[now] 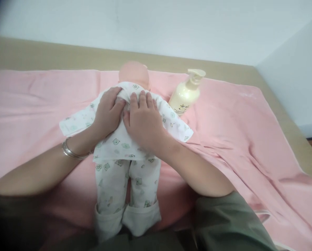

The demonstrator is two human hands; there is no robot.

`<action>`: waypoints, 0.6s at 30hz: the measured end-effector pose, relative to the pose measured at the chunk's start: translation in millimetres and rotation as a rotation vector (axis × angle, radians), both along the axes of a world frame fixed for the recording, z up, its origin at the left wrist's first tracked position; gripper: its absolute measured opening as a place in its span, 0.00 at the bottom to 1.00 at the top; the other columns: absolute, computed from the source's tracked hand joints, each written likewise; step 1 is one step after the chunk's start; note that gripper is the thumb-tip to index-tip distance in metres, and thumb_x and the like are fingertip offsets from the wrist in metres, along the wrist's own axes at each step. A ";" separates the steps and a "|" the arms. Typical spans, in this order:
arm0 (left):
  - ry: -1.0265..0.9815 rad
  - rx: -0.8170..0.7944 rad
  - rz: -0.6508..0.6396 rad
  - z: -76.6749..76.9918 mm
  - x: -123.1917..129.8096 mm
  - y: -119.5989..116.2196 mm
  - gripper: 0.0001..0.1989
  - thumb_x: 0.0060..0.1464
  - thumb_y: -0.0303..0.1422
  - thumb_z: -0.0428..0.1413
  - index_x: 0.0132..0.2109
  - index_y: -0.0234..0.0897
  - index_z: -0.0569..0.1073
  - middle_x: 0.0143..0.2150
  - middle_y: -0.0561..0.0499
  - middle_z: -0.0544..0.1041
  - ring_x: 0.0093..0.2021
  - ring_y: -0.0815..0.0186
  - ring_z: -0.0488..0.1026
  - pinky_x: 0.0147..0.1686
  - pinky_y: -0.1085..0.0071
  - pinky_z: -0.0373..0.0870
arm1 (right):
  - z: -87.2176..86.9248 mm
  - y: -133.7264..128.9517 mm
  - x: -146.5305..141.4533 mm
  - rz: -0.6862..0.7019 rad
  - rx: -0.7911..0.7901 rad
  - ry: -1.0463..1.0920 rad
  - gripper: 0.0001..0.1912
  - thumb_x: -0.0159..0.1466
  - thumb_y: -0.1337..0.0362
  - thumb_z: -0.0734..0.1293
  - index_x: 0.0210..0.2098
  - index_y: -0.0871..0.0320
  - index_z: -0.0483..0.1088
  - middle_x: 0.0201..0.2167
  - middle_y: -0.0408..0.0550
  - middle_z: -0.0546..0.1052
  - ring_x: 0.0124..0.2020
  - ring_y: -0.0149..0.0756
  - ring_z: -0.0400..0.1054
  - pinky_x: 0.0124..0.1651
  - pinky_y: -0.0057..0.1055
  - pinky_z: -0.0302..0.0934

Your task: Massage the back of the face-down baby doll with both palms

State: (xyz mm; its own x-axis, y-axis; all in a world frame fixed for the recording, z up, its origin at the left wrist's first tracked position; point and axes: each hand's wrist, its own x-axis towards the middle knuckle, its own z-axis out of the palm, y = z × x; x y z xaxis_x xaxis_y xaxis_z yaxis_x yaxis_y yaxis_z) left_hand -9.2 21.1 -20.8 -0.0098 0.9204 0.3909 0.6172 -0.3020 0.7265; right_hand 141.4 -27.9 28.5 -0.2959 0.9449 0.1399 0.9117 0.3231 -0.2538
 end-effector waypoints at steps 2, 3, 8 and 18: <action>0.004 0.009 0.011 -0.8 1.5 -2.5 0.20 0.64 0.34 0.51 0.60 0.39 0.74 0.64 0.41 0.76 0.67 0.50 0.70 0.72 0.51 0.63 | -0.2 7.5 2.0 0.002 -0.031 0.036 0.34 0.76 0.59 0.57 0.76 0.70 0.54 0.78 0.67 0.54 0.81 0.60 0.44 0.81 0.57 0.45; 0.009 0.011 0.012 -0.9 2.2 -3.5 0.20 0.64 0.33 0.51 0.61 0.38 0.74 0.64 0.40 0.76 0.66 0.50 0.71 0.72 0.51 0.63 | -0.8 12.5 3.2 -0.001 -0.047 0.061 0.34 0.76 0.59 0.57 0.77 0.69 0.54 0.78 0.65 0.53 0.81 0.59 0.43 0.82 0.57 0.43; 0.050 0.009 0.003 0.6 3.3 -5.4 0.20 0.66 0.34 0.50 0.61 0.37 0.73 0.63 0.40 0.76 0.67 0.49 0.70 0.73 0.50 0.62 | -6.1 34.0 6.8 -0.024 -0.082 0.159 0.34 0.75 0.59 0.57 0.77 0.66 0.53 0.80 0.59 0.52 0.82 0.53 0.41 0.83 0.56 0.37; 0.136 -0.038 -0.011 4.0 2.0 -7.7 0.25 0.67 0.37 0.47 0.66 0.32 0.70 0.68 0.35 0.73 0.71 0.46 0.67 0.75 0.46 0.60 | -10.4 32.6 5.1 -0.048 -0.025 0.156 0.34 0.74 0.59 0.58 0.76 0.66 0.56 0.79 0.59 0.55 0.81 0.52 0.44 0.83 0.55 0.39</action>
State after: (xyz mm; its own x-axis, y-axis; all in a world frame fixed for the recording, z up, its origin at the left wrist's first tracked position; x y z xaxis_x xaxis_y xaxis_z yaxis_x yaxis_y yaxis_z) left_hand -7.2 13.4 -16.8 0.0508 0.9343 0.3528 0.7075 -0.2830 0.6475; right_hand 146.5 4.7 18.1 -0.2271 0.9612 0.1566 0.8746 0.2720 -0.4013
